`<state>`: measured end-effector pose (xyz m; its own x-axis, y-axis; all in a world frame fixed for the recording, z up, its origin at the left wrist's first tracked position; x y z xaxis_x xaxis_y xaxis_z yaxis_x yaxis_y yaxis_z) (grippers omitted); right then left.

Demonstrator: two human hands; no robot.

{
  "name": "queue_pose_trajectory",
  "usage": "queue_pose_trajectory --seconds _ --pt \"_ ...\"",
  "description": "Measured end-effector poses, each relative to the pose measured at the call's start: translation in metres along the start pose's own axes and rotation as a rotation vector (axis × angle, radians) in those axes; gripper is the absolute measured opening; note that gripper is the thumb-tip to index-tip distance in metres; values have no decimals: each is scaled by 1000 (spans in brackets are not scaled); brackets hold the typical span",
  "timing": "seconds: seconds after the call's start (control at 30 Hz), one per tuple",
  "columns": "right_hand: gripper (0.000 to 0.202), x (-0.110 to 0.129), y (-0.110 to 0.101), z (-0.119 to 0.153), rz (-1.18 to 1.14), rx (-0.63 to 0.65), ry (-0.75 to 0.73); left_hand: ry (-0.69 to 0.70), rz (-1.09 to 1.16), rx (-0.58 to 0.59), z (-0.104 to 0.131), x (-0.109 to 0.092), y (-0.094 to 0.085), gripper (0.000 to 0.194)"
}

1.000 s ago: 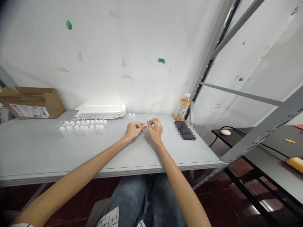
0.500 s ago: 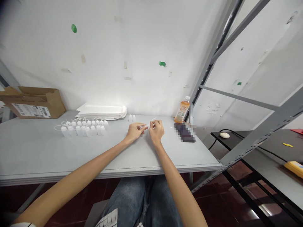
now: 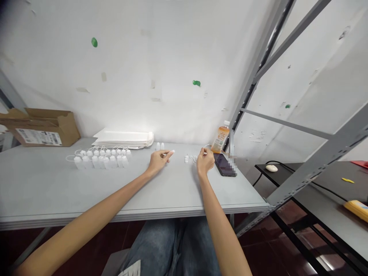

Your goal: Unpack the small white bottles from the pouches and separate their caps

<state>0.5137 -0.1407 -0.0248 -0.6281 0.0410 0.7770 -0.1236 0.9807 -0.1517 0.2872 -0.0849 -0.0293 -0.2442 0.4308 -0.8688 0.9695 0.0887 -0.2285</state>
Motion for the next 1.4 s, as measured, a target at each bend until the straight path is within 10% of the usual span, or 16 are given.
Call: queue_pose_trajectory --seconds 0.87,1.4 --pt "22 -17 4 -1 198 219 203 2 -74 199 9 -2 9 41" --pt "42 -16 8 3 453 406 39 11 -98 211 10 1 11 40"
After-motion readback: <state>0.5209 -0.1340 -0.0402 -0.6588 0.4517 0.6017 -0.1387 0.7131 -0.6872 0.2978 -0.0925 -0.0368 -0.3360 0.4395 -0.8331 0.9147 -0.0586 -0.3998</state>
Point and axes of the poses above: each hand's wrist, its own z-axis away from the middle knuckle, its own y-axis out of the palm, x = y × z, the point moved 4 cm from there along -z, towards the middle knuckle, and after that the axes turned 9 degrees about -x, right-handed, at the moved point
